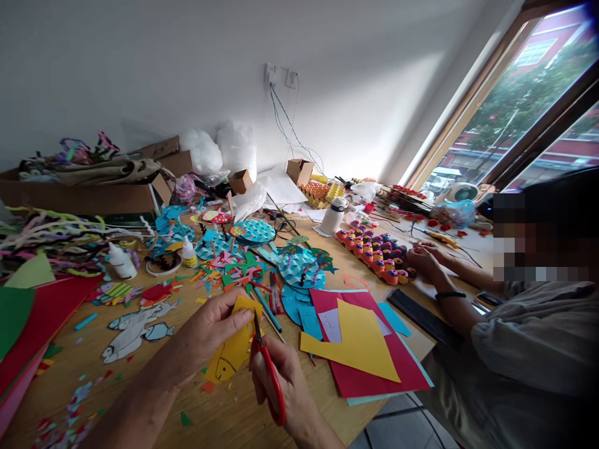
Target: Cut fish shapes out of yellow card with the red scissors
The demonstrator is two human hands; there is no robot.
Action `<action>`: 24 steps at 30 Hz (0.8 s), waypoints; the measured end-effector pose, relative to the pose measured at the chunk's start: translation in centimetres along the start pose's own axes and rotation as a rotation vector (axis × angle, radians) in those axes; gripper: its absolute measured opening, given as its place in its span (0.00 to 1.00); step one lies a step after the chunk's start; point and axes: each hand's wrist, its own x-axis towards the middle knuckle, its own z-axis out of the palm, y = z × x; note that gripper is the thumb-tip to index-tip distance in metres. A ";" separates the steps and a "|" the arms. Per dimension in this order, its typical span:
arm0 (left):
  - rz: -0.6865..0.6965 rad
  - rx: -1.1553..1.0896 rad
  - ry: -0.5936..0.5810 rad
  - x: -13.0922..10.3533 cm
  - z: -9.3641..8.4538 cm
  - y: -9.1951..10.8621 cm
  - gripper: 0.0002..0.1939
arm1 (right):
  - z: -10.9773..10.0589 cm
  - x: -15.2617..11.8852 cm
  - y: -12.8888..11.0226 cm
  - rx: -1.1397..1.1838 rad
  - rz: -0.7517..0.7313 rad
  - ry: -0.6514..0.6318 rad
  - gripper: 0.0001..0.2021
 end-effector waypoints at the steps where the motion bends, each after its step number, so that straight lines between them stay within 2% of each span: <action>1: -0.005 0.000 0.006 0.0 0.0 0.1 0.09 | 0.0 0.0 0.0 0.003 0.001 -0.003 0.25; 11: -0.015 0.051 0.030 -0.2 0.0 0.5 0.10 | -0.4 -0.1 0.0 -0.034 0.015 -0.007 0.27; 18: -0.064 0.048 -0.022 -0.2 -1.0 0.9 0.12 | -1.1 -0.3 -0.2 -0.191 0.035 -0.052 0.24; 24: -0.051 0.033 -0.048 -0.1 -1.4 1.1 0.07 | -1.5 -0.6 0.0 -0.256 0.037 -0.060 0.22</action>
